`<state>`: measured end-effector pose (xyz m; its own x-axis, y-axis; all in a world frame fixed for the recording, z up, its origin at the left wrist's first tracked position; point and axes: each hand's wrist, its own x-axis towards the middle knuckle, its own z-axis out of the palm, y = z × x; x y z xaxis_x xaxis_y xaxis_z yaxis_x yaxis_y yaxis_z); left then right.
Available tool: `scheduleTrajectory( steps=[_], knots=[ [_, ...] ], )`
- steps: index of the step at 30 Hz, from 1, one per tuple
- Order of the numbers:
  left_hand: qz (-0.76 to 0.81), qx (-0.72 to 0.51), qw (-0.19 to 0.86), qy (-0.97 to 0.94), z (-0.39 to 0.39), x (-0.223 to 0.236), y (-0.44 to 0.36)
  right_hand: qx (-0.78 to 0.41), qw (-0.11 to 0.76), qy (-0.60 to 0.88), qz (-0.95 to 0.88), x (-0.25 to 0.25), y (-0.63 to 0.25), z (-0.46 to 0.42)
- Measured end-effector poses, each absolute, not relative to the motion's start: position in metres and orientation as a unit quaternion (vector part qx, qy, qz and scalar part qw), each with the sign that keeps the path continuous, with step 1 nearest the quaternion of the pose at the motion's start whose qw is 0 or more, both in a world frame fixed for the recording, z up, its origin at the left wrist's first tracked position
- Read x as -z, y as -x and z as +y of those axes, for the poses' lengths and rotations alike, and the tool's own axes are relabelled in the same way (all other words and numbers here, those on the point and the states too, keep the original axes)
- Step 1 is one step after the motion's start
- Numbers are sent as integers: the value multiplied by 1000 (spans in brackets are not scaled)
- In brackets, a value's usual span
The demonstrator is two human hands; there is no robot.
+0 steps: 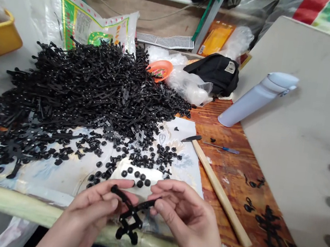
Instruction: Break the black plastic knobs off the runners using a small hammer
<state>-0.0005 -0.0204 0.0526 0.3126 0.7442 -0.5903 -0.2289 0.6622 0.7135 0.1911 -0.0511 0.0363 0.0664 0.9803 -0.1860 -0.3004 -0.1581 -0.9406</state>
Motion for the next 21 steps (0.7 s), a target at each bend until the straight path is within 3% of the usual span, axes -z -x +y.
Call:
scheduleTrajectory(
  steps=[5, 12, 14, 17, 21],
  knots=[
    [467, -309, 796, -230, -29, -51, -8, -599, 547, 483, -329, -34, -194, -50],
    [538, -274, 742, -291, -38, -41, -23, -596, 439, 513, -435, -37, -183, -53],
    [543, -283, 739, -281, -39, -37, -21, -511, 419, 549, -511, -37, -196, -52],
    [563, -313, 722, -254, -38, -35, -17, -202, 356, 702, -583, -27, -239, -42],
    [585, -330, 710, -214, -32, -35, -14, -81, 262, 797, -538, -5, -296, -16]
  ],
)
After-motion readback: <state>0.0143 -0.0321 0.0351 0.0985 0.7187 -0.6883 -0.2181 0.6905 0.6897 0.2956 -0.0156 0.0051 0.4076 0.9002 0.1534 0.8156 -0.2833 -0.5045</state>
